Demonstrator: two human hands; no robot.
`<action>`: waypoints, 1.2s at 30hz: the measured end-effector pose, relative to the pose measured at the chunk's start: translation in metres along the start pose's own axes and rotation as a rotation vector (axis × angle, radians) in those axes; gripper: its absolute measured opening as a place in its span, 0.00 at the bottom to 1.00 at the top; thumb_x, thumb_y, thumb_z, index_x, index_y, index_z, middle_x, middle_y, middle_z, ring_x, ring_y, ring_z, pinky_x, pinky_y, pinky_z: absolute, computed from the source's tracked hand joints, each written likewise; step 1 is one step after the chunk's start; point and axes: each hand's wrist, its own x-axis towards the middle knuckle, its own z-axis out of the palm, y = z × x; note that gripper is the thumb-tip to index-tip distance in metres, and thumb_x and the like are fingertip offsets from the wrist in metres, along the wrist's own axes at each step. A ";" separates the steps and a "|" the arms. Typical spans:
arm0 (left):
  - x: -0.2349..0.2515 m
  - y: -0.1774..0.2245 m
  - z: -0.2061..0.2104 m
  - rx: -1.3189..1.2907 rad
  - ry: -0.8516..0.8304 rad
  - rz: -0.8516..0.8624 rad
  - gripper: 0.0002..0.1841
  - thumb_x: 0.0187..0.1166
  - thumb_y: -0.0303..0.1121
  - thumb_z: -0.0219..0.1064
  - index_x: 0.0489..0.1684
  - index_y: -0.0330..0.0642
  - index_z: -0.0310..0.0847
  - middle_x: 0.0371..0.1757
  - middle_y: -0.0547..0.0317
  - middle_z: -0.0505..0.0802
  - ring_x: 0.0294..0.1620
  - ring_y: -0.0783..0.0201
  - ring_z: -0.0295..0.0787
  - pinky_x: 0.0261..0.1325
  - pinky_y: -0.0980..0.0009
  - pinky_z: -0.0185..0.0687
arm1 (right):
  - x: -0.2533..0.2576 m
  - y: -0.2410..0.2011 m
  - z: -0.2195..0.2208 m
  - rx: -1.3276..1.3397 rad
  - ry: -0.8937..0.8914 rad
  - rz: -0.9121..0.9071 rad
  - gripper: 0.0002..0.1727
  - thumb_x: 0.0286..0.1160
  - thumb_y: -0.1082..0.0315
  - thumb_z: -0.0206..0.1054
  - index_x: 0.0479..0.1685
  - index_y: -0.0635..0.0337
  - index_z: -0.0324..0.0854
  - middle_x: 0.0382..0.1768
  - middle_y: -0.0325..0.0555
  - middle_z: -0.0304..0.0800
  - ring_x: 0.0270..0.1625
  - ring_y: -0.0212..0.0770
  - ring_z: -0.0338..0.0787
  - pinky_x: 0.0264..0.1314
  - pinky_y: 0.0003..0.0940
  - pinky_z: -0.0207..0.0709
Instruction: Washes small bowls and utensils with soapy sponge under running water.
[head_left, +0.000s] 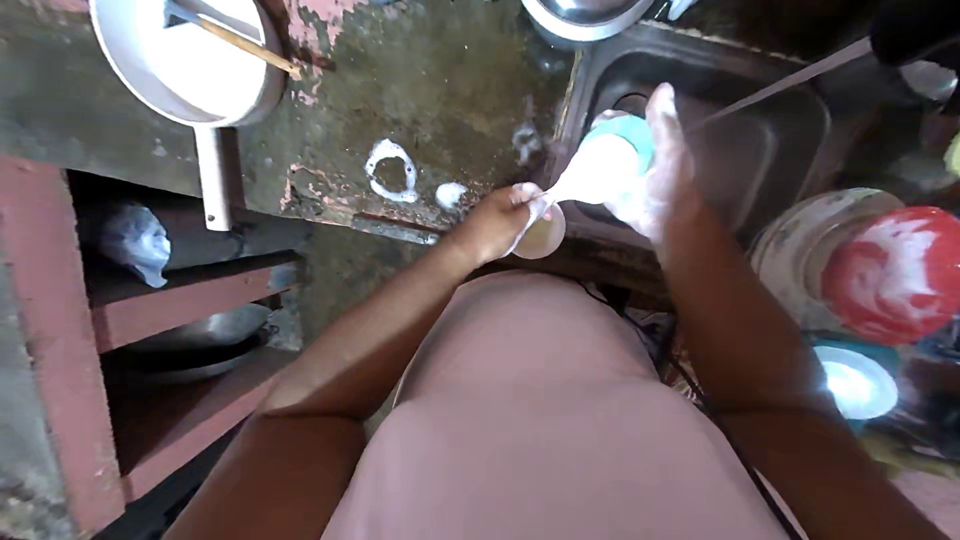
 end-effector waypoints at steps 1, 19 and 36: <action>0.000 0.000 0.001 0.014 0.011 0.006 0.16 0.93 0.42 0.55 0.49 0.46 0.88 0.40 0.64 0.91 0.37 0.72 0.85 0.45 0.68 0.83 | 0.002 -0.003 -0.003 -0.052 -0.056 -0.020 0.32 0.91 0.36 0.36 0.59 0.51 0.77 0.48 0.45 0.89 0.53 0.43 0.90 0.59 0.49 0.87; -0.016 -0.001 -0.049 0.105 -0.170 0.052 0.16 0.93 0.41 0.56 0.46 0.43 0.89 0.36 0.65 0.89 0.33 0.74 0.80 0.42 0.70 0.78 | -0.005 -0.005 0.020 -0.652 0.004 0.048 0.22 0.79 0.45 0.65 0.64 0.46 0.79 0.43 0.30 0.91 0.42 0.28 0.92 0.46 0.30 0.90; -0.019 0.005 -0.116 0.501 -0.023 0.056 0.21 0.92 0.54 0.50 0.50 0.53 0.85 0.36 0.61 0.89 0.38 0.62 0.87 0.46 0.49 0.83 | 0.010 0.030 0.041 -0.369 0.446 -0.215 0.20 0.93 0.47 0.49 0.45 0.50 0.78 0.30 0.35 0.84 0.31 0.34 0.86 0.35 0.36 0.86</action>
